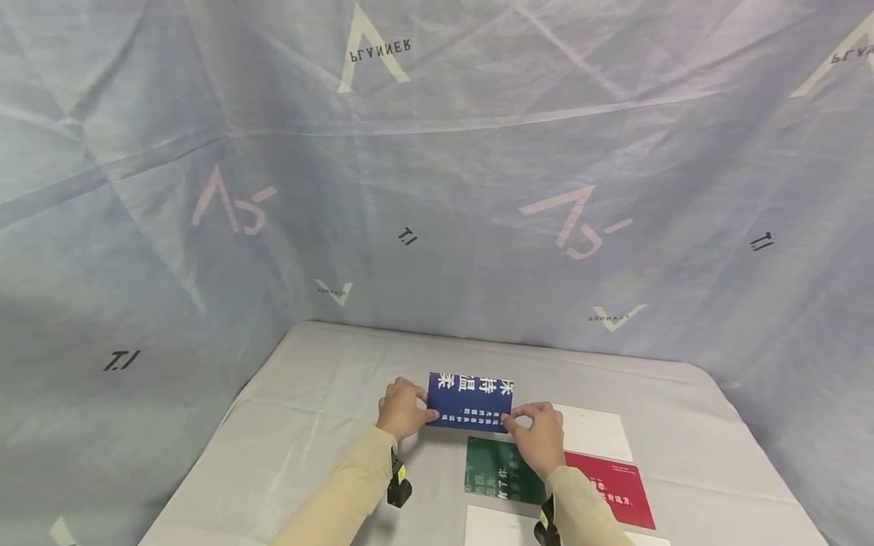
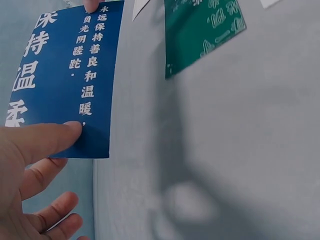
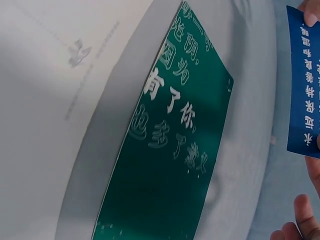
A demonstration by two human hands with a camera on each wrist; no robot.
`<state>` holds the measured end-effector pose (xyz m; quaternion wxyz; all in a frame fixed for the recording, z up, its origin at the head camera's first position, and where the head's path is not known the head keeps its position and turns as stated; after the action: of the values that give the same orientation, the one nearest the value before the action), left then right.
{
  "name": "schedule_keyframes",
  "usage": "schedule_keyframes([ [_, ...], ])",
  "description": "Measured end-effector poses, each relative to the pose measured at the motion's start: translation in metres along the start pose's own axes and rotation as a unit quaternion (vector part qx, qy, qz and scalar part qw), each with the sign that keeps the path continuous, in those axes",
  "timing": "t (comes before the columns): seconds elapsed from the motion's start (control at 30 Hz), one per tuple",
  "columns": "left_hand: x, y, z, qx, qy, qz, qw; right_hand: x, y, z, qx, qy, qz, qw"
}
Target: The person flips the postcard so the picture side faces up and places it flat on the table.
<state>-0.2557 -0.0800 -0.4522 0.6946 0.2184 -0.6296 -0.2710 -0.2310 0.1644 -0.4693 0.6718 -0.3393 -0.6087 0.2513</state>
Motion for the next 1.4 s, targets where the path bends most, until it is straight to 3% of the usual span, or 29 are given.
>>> schedule_keyframes([
  [0.33, -0.009, 0.008, -0.003, -0.024, 0.0, -0.024, 0.9994, 0.013, 0.007, -0.005, 0.003, 0.003, 0.005, 1.0],
  [0.67, -0.008, 0.014, -0.002, -0.086, 0.009, -0.068, 0.9939, 0.027, 0.015, -0.009, -0.01, 0.037, 0.026, 0.9989],
  [0.93, -0.006, 0.022, -0.001, -0.142, 0.028, -0.087, 0.9856, 0.033, 0.022, -0.008, -0.082, -0.012, 0.097, 0.9918],
  [1.07, -0.007, 0.027, -0.001, -0.163, 0.039, -0.085, 0.9822, 0.036, 0.023, -0.008, -0.09, -0.029, 0.137, 0.9859],
  [1.2, -0.011, 0.03, -0.002, -0.166, 0.048, -0.095, 0.9803, 0.042, 0.026, -0.008, -0.083, -0.032, 0.177, 0.9802],
  [1.4, -0.018, 0.032, -0.003, -0.138, 0.054, -0.089, 0.9849, 0.049, 0.031, -0.006, -0.078, -0.019, 0.183, 0.9798],
])
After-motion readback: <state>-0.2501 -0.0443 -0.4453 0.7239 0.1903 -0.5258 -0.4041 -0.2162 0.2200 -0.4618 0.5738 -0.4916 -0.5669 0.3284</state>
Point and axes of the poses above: each hand's wrist, its own z-axis towards the middle knuckle, its own x-axis out of the back of the hand, y = z × x, the point moved 5 cm from there along z, towards the middle knuckle, and after that the axes turned 4 degrees about -x, right-handed, at the moved point
